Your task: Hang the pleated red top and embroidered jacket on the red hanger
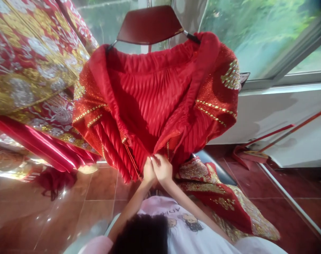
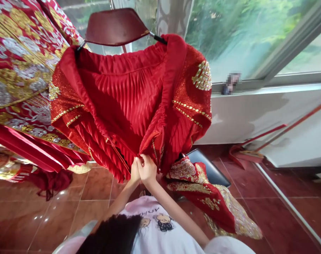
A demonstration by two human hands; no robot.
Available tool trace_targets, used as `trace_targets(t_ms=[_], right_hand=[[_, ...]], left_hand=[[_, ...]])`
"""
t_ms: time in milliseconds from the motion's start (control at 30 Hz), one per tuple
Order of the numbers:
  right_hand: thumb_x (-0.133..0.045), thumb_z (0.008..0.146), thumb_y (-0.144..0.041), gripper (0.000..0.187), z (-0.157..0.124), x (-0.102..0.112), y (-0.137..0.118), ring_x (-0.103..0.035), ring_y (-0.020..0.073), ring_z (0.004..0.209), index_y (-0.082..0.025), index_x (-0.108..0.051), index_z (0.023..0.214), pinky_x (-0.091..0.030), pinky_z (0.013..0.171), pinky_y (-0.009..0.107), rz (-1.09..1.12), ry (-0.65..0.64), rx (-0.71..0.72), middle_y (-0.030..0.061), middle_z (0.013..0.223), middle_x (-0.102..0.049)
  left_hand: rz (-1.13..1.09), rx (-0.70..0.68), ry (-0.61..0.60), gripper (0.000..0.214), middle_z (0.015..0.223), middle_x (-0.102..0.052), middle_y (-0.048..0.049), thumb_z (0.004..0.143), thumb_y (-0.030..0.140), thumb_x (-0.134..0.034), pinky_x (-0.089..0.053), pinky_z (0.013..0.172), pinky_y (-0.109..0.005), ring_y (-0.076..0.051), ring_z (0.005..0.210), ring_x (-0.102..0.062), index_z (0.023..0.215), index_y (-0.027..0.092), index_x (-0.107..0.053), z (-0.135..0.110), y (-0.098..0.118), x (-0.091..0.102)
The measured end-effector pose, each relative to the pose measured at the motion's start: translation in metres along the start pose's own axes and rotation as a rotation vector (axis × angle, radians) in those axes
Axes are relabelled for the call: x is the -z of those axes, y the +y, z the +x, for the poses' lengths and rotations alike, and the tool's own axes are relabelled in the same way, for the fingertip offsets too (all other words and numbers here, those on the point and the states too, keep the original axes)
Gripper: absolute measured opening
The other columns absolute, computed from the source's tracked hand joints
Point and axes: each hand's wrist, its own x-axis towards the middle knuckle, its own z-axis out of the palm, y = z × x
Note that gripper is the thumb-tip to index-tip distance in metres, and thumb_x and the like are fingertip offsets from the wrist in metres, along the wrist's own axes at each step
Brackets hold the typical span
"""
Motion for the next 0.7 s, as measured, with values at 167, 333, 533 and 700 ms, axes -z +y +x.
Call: trace_targets(t_ms=[167,333,533,700], right_hand=[[-0.055,0.074,-0.032,0.016,0.012,-0.003,-0.004,-0.06,0.0192,0.07,-0.02,-0.065,0.07,-0.044,0.075,0.031,0.232,-0.043,-0.148,0.0065,0.074,-0.068],[-0.053,0.065,-0.035,0.02,0.013,-0.009,-0.007,-0.047,0.0119,0.052,-0.02,-0.049,0.053,-0.038,0.053,0.024,0.463,-0.135,-0.245,-0.0013,0.051,-0.052],[-0.054,0.057,-0.044,0.03,0.018,-0.001,-0.04,-0.018,0.0037,0.035,-0.024,-0.033,0.048,-0.015,0.035,0.02,0.748,-0.26,-0.42,-0.0113,0.04,-0.021],[-0.058,0.059,-0.036,0.02,0.044,0.03,-0.11,-0.017,0.0016,0.036,-0.018,-0.05,0.056,-0.012,0.036,0.018,0.902,-0.172,-0.386,-0.0123,0.041,-0.023]], left_hand=[[0.065,0.02,-0.03,0.016,0.089,-0.066,-0.0088,0.09,0.028,-0.045,-0.05,0.073,-0.032,-0.021,0.081,-0.065,0.098,0.016,-0.053,-0.002,0.006,0.002],[0.166,0.036,-0.047,0.016,0.089,-0.068,-0.0088,0.09,0.019,-0.042,-0.05,0.073,-0.028,-0.02,0.081,-0.067,0.098,0.015,-0.055,-0.003,0.01,0.007],[0.349,0.063,-0.03,0.016,0.08,-0.067,-0.0097,0.088,0.017,-0.045,-0.049,0.069,-0.031,-0.021,0.07,-0.066,0.098,0.013,-0.058,0.006,-0.005,0.004],[0.404,0.051,-0.004,0.02,0.074,-0.067,-0.009,0.088,0.017,-0.046,-0.05,0.067,-0.03,-0.021,0.068,-0.066,0.101,0.01,-0.059,0.018,-0.006,0.001]])
